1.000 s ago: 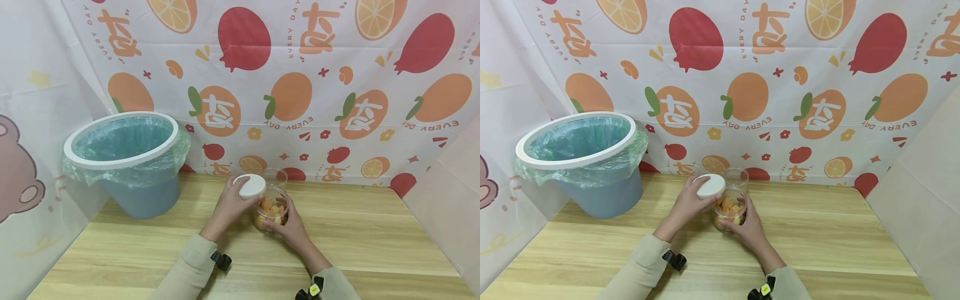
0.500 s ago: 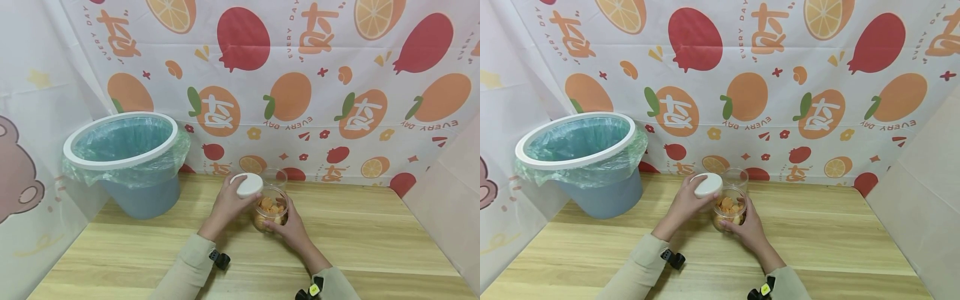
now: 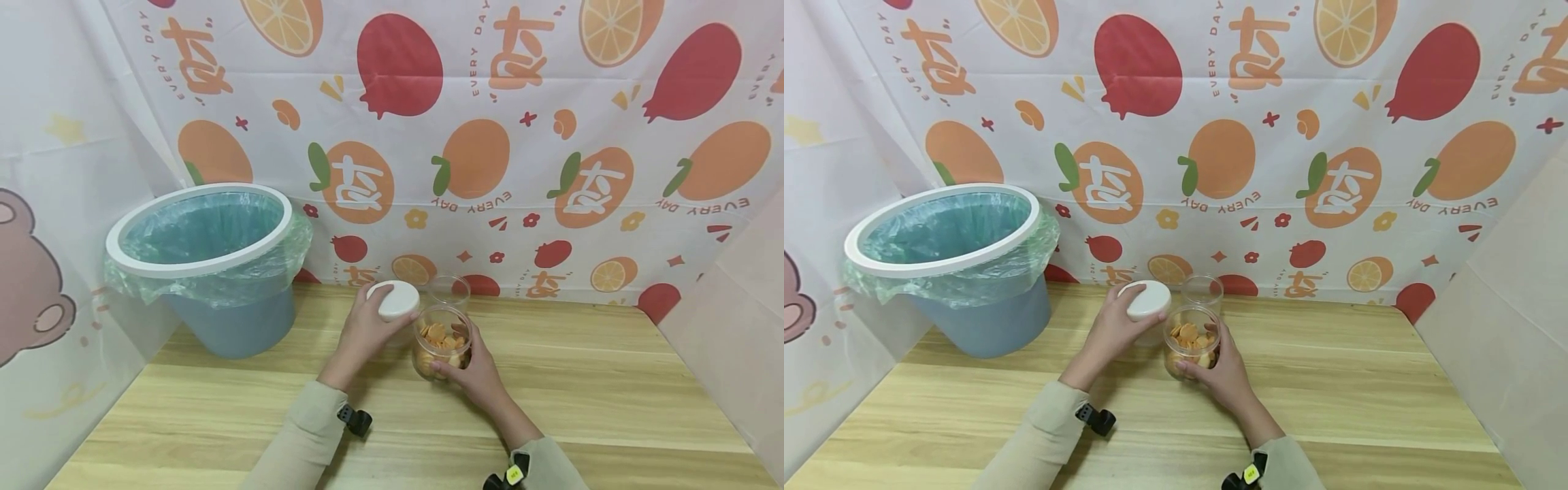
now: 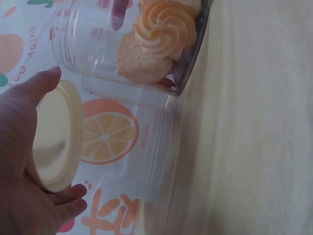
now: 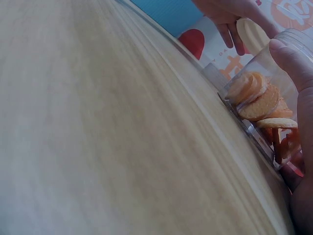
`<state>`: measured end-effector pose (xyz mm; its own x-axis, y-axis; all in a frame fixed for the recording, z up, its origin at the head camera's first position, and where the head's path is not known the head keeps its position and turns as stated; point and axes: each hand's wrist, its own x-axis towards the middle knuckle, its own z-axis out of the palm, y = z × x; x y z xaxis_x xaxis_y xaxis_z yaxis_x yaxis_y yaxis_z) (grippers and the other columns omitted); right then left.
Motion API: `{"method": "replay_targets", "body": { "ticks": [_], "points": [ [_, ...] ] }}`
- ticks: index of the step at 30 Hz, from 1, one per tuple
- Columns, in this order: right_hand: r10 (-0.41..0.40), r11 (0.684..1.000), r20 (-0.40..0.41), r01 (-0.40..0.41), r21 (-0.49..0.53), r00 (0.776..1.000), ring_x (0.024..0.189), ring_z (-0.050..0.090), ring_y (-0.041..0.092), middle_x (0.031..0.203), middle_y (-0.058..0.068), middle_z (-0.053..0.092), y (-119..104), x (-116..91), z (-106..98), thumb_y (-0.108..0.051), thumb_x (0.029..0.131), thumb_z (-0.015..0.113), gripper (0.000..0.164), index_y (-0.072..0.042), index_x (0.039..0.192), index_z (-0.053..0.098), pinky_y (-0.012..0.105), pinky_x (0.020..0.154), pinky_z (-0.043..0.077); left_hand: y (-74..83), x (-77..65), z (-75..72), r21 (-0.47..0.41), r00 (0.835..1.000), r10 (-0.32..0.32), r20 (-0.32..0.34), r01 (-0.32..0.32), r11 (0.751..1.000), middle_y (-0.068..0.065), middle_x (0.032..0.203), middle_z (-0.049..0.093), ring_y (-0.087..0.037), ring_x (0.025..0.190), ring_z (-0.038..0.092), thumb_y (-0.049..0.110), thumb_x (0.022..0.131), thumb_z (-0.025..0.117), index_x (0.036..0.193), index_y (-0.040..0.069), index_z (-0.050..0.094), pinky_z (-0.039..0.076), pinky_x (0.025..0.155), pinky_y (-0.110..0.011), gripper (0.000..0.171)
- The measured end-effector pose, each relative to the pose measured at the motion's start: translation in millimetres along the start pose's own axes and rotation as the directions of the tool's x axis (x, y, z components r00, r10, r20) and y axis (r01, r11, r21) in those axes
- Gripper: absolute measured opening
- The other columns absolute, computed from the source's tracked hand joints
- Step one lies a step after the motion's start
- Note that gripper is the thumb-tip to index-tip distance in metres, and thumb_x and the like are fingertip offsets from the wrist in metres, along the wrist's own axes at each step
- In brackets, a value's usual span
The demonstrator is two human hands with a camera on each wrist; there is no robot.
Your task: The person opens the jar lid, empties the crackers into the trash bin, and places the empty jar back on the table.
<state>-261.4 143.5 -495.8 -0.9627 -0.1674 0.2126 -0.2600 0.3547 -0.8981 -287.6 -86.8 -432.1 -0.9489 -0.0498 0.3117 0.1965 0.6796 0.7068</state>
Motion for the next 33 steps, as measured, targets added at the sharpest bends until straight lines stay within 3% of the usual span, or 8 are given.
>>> {"method": "replay_targets", "body": {
  "ticks": [15, 33],
  "points": [
    [0.007, 1.0, 0.002, -0.007, -0.011, 1.0, 0.145, 0.043, 0.031, 0.152, 0.01, 0.048, -1, 0, 0, -0.031, 0.077, 0.088, 0.099, -0.031, 0.156, 0.028, 0.054, 0.12, 0.031, -14.4, -0.9, 8.9, 0.045, 1.0, -0.014, 0.011, 0.014, 0.999, -0.022, 0.148, 0.047, -0.04, 0.128, 0.056, 0.049, 0.075, 0.085, 0.132, 0.014, 0.065, 0.05, 0.099, -0.054, 0.07],
    [0.032, 0.999, 0.021, -0.032, 0.02, 0.999, 0.147, 0.04, 0.03, 0.155, 0.008, 0.045, -2, -1, -1, -0.033, 0.079, 0.087, 0.099, -0.034, 0.157, 0.026, 0.054, 0.121, 0.029, -26.0, -2.3, 14.4, 0.107, 0.992, -0.06, 0.111, 0.048, 0.993, -0.026, 0.149, 0.045, -0.042, 0.124, 0.057, 0.054, 0.074, 0.084, 0.134, 0.012, 0.063, 0.051, 0.094, -0.054, 0.077]
  ]
}}
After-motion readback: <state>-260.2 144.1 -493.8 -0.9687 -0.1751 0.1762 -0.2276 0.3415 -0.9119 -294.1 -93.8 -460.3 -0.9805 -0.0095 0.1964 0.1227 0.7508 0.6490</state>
